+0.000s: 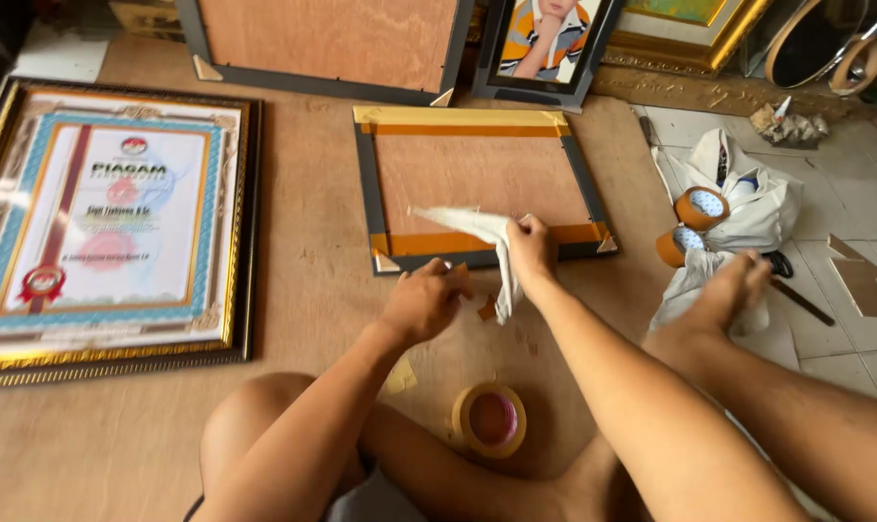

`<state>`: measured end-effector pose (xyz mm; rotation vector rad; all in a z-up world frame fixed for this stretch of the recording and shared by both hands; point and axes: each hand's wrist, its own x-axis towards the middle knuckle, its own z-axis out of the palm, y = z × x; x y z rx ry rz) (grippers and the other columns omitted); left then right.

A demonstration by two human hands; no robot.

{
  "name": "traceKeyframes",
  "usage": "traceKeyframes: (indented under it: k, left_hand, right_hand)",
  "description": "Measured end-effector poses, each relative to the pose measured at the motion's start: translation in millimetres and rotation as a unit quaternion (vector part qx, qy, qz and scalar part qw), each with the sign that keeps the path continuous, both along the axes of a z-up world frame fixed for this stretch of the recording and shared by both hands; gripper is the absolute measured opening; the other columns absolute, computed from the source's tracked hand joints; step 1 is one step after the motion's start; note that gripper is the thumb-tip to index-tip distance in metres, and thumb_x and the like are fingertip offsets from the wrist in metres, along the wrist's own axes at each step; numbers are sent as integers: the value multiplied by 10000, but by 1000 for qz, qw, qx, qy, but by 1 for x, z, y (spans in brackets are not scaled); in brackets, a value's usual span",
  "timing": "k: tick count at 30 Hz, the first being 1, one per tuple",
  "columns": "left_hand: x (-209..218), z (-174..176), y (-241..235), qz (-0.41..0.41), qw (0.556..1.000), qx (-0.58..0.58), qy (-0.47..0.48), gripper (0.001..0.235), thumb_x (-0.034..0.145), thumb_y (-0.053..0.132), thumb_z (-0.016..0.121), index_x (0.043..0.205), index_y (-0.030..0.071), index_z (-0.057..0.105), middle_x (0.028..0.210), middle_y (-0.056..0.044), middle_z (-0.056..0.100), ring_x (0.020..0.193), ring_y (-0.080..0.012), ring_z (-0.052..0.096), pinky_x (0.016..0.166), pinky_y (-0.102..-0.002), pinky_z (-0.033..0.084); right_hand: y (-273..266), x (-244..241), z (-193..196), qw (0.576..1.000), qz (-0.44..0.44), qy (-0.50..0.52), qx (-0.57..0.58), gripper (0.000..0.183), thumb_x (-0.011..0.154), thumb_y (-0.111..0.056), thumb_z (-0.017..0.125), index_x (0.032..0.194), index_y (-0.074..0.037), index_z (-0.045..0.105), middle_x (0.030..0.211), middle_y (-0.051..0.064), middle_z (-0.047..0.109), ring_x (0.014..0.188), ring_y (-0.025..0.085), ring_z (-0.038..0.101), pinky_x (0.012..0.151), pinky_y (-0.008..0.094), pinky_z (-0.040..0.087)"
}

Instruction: Applying adhesive tape to the back of a picture frame and wiping the surface with a cloth

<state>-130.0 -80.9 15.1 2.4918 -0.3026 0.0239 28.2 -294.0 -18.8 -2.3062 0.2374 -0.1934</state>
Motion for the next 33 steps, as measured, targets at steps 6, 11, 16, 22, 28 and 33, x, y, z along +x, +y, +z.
traceKeyframes:
  k: [6,11,16,22,28,33]
  left_hand:
    - [-117,68,-65,-95,951,292,-45,366,957,390,618,1216,283,854,1453,-54,695,1290,-255,628,1120,-576,342]
    - [-82,-25,-76,-40,943,329,-3,368,1038,434,573,1256,316,846,1405,35,775,1306,-219,683,1121,-533,375]
    - [-61,-9,-8,209,712,307,-596,359,984,288,515,706,73,588,643,-68,355,538,-284,382,757,-724,493]
    - [-55,135,26,382,921,49,-56,386,919,583,656,999,309,914,1131,-97,753,1062,-403,770,1061,-682,480]
    - [-68,185,-48,360,926,21,-111,407,916,624,714,1049,294,912,1153,-99,729,1097,-426,765,1101,-745,469]
    - [-86,191,-101,229,955,184,48,475,988,502,656,1193,140,886,1156,-82,876,1172,-350,828,1018,-561,622]
  right_hand:
    - [-10,-21,-10,990,110,35,-80,350,953,-488,697,1050,-182,837,1102,106,847,1159,386,799,952,491,622]
    - [-1,-86,8,985,152,38,-69,331,917,-519,720,945,-197,789,1060,83,848,1143,373,804,924,483,623]
    - [-1,-100,52,986,168,0,-25,288,900,-446,701,844,-164,728,931,104,814,1044,373,811,866,469,609]
    - [-5,-56,109,982,190,-5,-16,370,906,-528,665,872,-163,711,934,139,789,1065,416,784,873,508,596]
    - [-23,-120,180,938,291,181,-53,673,824,-634,751,1346,-215,816,1495,78,752,1426,321,678,1124,496,575]
    - [-53,-138,162,776,464,357,-236,819,928,-437,712,1592,25,587,1705,295,547,1569,468,511,1217,651,469]
